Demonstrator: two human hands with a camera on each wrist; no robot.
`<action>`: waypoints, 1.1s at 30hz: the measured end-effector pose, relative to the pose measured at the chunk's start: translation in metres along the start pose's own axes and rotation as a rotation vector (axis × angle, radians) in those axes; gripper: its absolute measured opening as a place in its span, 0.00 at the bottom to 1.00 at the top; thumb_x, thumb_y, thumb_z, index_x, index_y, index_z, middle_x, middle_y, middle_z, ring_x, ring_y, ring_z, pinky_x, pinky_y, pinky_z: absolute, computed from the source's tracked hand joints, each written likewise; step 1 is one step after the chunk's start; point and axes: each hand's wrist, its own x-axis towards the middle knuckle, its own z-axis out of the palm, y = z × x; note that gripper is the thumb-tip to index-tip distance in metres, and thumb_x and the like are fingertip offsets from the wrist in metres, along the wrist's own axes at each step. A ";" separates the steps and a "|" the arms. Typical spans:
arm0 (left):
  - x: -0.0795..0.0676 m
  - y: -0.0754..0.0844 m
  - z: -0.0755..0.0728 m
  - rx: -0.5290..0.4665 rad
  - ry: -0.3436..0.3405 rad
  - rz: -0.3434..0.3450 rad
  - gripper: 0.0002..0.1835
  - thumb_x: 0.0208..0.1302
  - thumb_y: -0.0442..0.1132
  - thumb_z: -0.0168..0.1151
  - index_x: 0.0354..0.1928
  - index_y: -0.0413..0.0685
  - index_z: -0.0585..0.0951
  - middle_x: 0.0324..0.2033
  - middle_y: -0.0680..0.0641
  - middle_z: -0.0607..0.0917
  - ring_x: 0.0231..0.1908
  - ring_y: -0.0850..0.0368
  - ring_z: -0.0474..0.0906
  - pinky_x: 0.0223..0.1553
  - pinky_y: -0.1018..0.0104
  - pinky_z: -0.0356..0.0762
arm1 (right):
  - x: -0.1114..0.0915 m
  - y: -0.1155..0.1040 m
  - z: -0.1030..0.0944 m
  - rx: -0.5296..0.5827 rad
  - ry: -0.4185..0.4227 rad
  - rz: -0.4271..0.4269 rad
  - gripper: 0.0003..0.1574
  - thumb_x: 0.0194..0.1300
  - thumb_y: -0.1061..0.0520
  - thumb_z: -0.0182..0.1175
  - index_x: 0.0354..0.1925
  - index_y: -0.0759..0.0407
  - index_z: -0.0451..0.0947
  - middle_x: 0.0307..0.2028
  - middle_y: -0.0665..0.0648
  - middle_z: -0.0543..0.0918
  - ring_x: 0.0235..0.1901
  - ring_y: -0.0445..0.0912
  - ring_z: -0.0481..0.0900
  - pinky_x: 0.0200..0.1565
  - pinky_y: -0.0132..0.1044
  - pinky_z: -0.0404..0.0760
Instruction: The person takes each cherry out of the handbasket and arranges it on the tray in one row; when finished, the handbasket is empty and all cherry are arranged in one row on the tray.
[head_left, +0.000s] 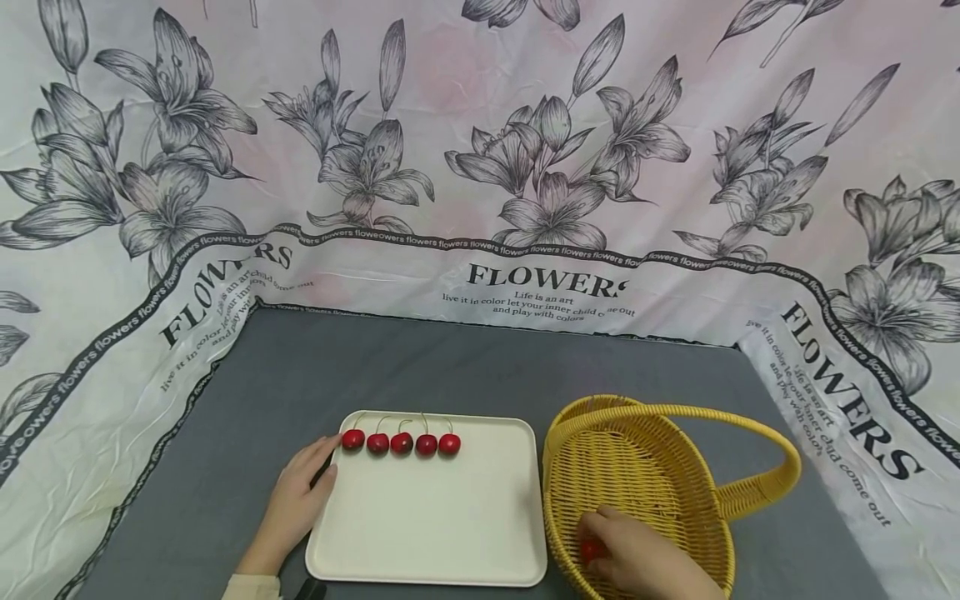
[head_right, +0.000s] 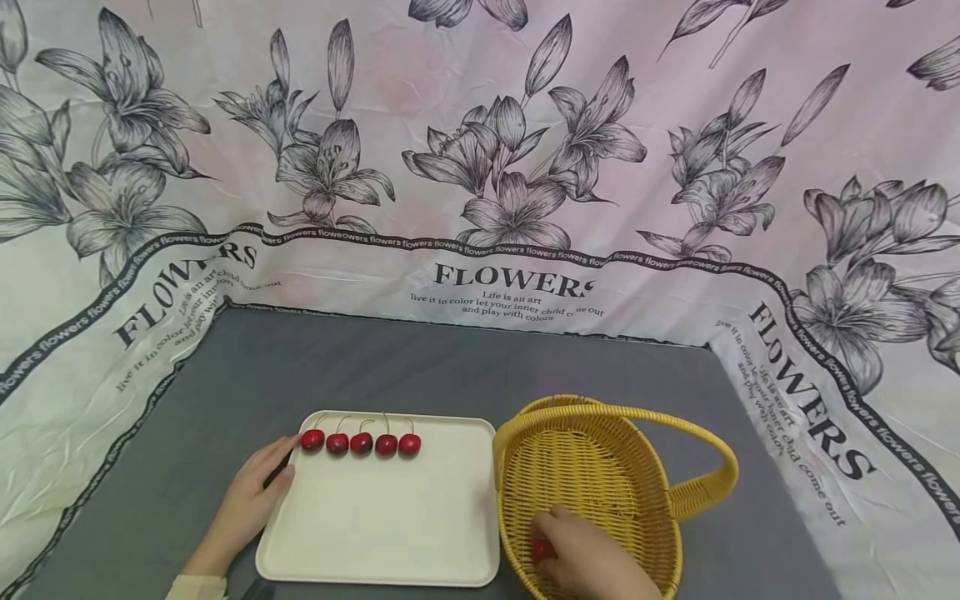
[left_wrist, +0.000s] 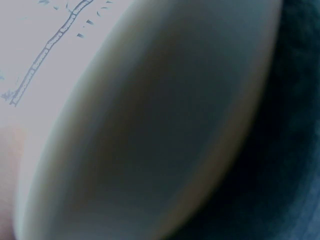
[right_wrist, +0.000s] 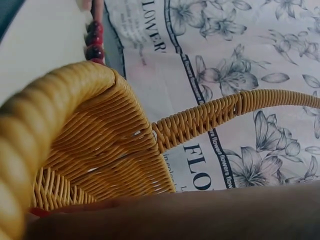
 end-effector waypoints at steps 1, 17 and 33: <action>0.000 0.000 0.000 0.000 0.000 -0.001 0.25 0.72 0.42 0.49 0.69 0.48 0.66 0.68 0.36 0.65 0.68 0.36 0.57 0.63 0.30 0.51 | 0.000 0.000 0.000 0.006 -0.002 0.006 0.13 0.55 0.61 0.65 0.38 0.49 0.76 0.31 0.45 0.71 0.26 0.34 0.67 0.26 0.29 0.70; 0.000 -0.001 0.001 -0.005 0.042 0.055 0.24 0.72 0.41 0.50 0.68 0.47 0.68 0.66 0.35 0.67 0.67 0.36 0.59 0.63 0.31 0.53 | -0.017 -0.023 -0.016 0.011 0.336 0.068 0.15 0.59 0.66 0.61 0.42 0.53 0.72 0.37 0.54 0.67 0.33 0.40 0.70 0.31 0.30 0.76; 0.000 -0.006 0.002 -0.016 0.040 0.054 0.24 0.71 0.40 0.51 0.68 0.47 0.69 0.66 0.36 0.67 0.67 0.36 0.59 0.63 0.31 0.52 | -0.006 -0.119 -0.014 0.002 0.538 -0.215 0.25 0.58 0.62 0.67 0.54 0.57 0.72 0.43 0.47 0.74 0.38 0.35 0.73 0.35 0.28 0.80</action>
